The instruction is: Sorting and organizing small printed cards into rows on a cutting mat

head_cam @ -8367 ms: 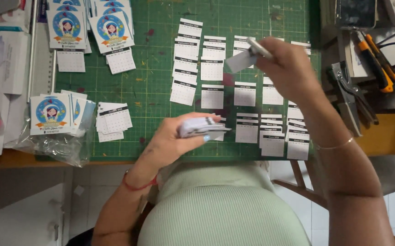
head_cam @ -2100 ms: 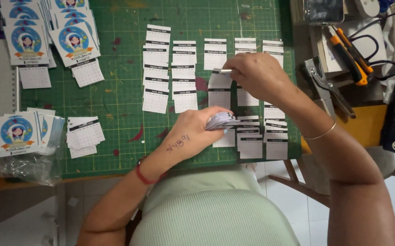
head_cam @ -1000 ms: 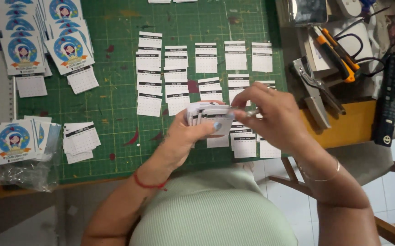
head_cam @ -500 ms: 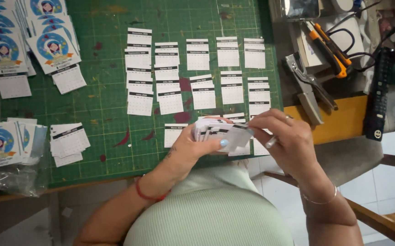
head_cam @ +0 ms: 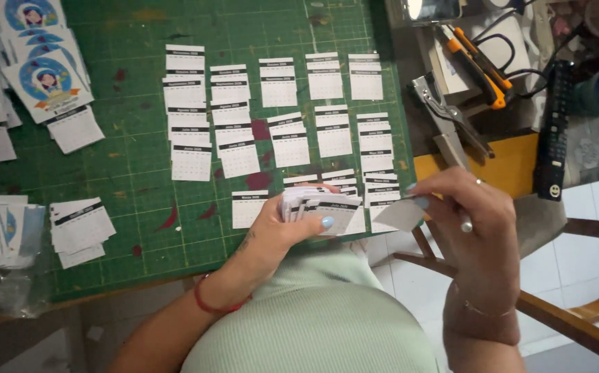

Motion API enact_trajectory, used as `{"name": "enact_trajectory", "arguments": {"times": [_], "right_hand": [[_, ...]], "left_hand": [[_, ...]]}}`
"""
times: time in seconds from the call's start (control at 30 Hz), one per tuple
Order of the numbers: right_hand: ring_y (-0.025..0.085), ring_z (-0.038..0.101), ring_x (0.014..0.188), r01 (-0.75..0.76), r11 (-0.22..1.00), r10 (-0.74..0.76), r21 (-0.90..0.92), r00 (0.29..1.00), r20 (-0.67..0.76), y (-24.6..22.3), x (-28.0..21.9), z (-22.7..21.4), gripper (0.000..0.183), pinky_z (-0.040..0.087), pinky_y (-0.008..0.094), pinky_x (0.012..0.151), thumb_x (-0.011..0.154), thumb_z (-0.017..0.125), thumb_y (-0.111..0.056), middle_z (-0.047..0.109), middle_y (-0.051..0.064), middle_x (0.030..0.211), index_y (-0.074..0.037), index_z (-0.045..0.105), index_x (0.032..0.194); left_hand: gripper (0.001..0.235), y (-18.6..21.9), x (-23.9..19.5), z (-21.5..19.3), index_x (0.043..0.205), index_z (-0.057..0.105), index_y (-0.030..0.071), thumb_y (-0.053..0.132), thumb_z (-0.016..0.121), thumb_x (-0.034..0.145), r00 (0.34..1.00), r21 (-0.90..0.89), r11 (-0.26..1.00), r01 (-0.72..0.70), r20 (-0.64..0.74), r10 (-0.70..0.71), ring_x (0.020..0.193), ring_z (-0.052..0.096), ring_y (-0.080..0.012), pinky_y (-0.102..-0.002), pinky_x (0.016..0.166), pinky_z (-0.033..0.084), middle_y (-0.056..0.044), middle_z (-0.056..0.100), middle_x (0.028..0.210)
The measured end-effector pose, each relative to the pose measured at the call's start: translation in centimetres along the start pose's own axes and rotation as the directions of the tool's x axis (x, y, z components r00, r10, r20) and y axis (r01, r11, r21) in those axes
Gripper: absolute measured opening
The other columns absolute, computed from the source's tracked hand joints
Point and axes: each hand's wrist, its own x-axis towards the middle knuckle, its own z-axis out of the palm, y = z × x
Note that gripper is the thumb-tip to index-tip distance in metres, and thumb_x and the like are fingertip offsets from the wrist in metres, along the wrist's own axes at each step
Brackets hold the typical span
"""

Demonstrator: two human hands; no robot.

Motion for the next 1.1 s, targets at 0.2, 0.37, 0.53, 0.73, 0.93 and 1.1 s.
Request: {"name": "enact_trajectory", "arguments": {"times": [0.2, 0.37, 0.53, 0.73, 0.93, 1.1], "right_hand": [[0.012, 0.059, 0.077, -0.047, 0.996, 0.043, -0.072, 0.997, -0.059, 2.9, -1.6, -0.4, 0.024, 0.044, 0.024, 0.071, 0.098, 0.062, 0.017, 0.076, 0.006, 0.104, -0.003, 0.073, 0.108], [0.009, 0.051, 0.069, -0.031, 0.997, 0.026, -0.071, 0.998, -0.066, 5.8, -2.6, -1.0, 0.020, 0.041, 0.021, 0.066, 0.103, 0.071, 0.013, 0.074, 0.003, 0.102, -0.005, 0.073, 0.110], [0.011, 0.057, 0.078, -0.045, 0.998, 0.049, 0.053, 0.994, -0.095, 5.9, -2.9, -0.4, 0.019, 0.042, 0.022, 0.069, 0.104, 0.067, 0.015, 0.073, 0.007, 0.106, -0.001, 0.073, 0.111], [0.013, 0.044, 0.055, 0.052, 0.996, -0.038, 0.077, 0.984, -0.173, 4.5, -2.1, 0.7, 0.017, 0.045, 0.028, 0.057, 0.097, 0.077, 0.003, 0.067, 0.008, 0.076, -0.006, 0.084, 0.110], [0.013, 0.050, 0.045, 0.056, 0.981, -0.042, 0.184, 0.996, -0.083, 4.5, -2.1, 2.1, 0.024, 0.049, 0.027, 0.050, 0.093, 0.074, 0.010, 0.070, 0.007, 0.076, -0.003, 0.080, 0.111], [0.013, 0.047, 0.056, 0.175, 0.963, -0.180, 0.205, 0.984, 0.005, 2.4, -1.1, 3.7, 0.021, 0.044, 0.029, 0.052, 0.096, 0.072, 0.008, 0.075, 0.008, 0.088, -0.004, 0.080, 0.111]], "left_hand": [[0.037, -0.7, 0.4, -0.3, 0.127, 0.079, 0.013, 0.017, 0.079, 0.089, 0.988, 0.158, 0.984, -0.082, 0.139, 0.060, 0.097, 0.073, -0.0153, -0.025, 0.084, 0.056, -0.007, 0.083, 0.114], [0.037, -0.4, 0.2, 0.2, 0.126, 0.080, 0.014, 0.015, 0.078, 0.090, 0.988, 0.229, 0.970, -0.088, 0.144, 0.056, 0.103, 0.076, -0.0150, -0.025, 0.090, 0.057, -0.005, 0.085, 0.122], [0.037, -1.1, 0.6, 0.8, 0.127, 0.079, 0.011, 0.016, 0.077, 0.090, 0.982, 0.171, 0.978, -0.116, 0.170, 0.087, 0.101, 0.073, -0.0144, -0.025, 0.090, 0.056, -0.004, 0.082, 0.118], [0.051, -2.4, 1.2, 1.4, 0.126, 0.078, 0.003, 0.006, 0.092, 0.078, 0.998, -0.032, 0.999, -0.043, -0.039, 0.042, 0.100, 0.079, -0.0267, -0.045, 0.088, 0.068, -0.016, 0.083, 0.110], [0.055, -3.6, 1.2, 0.1, 0.130, 0.074, -0.001, -0.001, 0.088, 0.077, 0.993, -0.237, 0.965, -0.114, -0.059, 0.102, 0.105, 0.081, -0.0362, -0.054, 0.084, 0.071, -0.021, 0.082, 0.113], [0.054, -3.9, 0.5, -1.8, 0.134, 0.071, 0.000, -0.004, 0.084, 0.082, 0.984, -0.285, 0.942, -0.180, -0.047, 0.174, 0.105, 0.080, -0.0429, -0.057, 0.082, 0.071, -0.026, 0.079, 0.118]]}}
